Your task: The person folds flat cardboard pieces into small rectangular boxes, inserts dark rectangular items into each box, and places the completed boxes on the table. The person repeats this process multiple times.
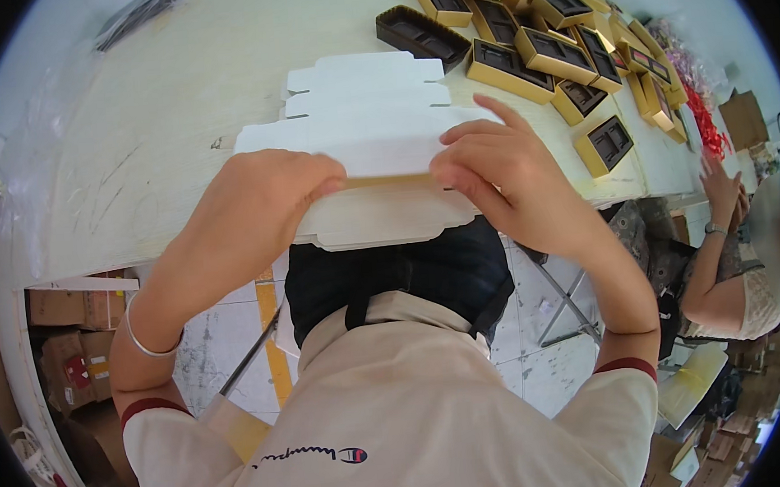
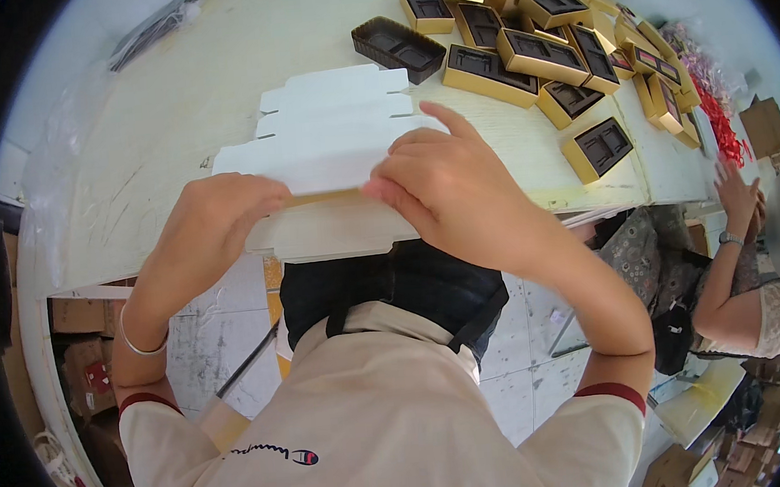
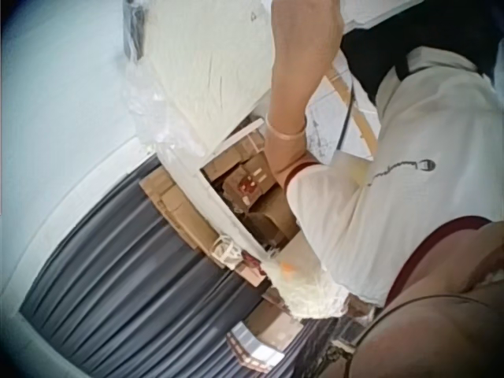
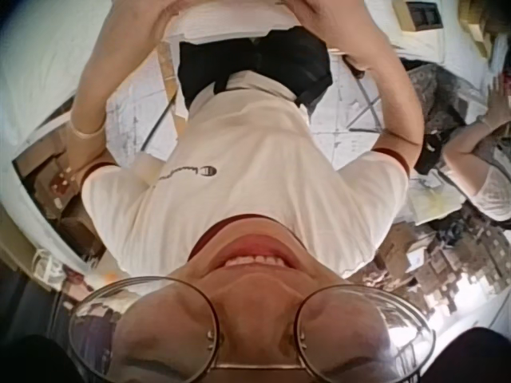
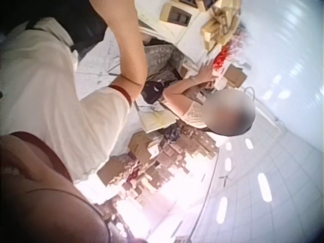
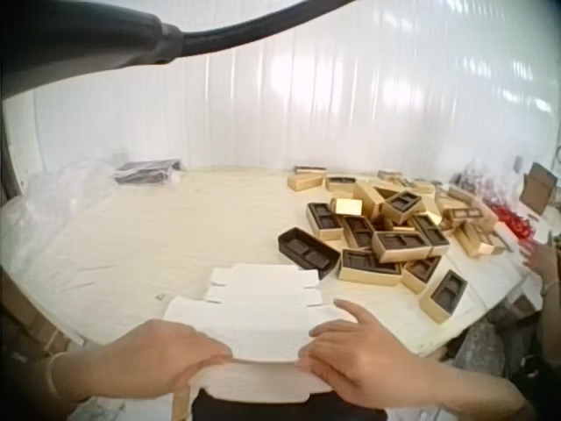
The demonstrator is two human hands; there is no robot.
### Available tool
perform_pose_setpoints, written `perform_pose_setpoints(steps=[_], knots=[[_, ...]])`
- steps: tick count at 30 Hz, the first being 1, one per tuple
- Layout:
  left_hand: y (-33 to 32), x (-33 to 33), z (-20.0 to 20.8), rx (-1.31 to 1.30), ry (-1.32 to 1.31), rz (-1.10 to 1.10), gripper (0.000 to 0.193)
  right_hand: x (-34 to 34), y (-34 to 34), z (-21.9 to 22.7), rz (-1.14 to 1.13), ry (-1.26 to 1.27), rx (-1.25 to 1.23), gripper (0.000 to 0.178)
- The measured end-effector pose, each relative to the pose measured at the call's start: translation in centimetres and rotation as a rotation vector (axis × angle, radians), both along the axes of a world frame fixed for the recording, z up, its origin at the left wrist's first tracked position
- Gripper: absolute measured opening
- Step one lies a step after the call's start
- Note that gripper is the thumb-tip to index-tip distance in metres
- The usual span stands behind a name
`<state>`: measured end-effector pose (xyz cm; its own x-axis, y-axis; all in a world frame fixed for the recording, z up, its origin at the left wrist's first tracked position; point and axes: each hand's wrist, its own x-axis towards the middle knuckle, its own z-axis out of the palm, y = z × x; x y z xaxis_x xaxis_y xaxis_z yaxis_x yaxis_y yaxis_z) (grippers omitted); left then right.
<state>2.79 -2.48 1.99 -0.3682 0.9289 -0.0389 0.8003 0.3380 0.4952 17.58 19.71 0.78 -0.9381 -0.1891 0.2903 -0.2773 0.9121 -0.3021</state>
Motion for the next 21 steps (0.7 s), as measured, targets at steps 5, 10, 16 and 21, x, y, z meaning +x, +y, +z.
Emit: perform_pose_setpoints(steps=[5,10,16,21], knots=[[2.2,-0.7,-3.6,0.409,0.304,0.004,0.016,-2.3,-0.4,-3.7,-0.172,0.298,0.154,0.013],[1.4,-1.1,-3.5,0.357,0.377,-0.168,0.020,-1.7,-0.9,-3.3,0.067,0.335,0.192,0.019],[1.6,-1.9,-3.4,0.314,0.370,-0.253,0.017,-2.3,-0.9,-2.8,0.123,0.283,0.384,0.010],[2.7,-2.7,-3.0,0.227,0.310,-0.198,0.013,-4.2,0.0,-1.0,0.069,0.029,0.187,0.002]])
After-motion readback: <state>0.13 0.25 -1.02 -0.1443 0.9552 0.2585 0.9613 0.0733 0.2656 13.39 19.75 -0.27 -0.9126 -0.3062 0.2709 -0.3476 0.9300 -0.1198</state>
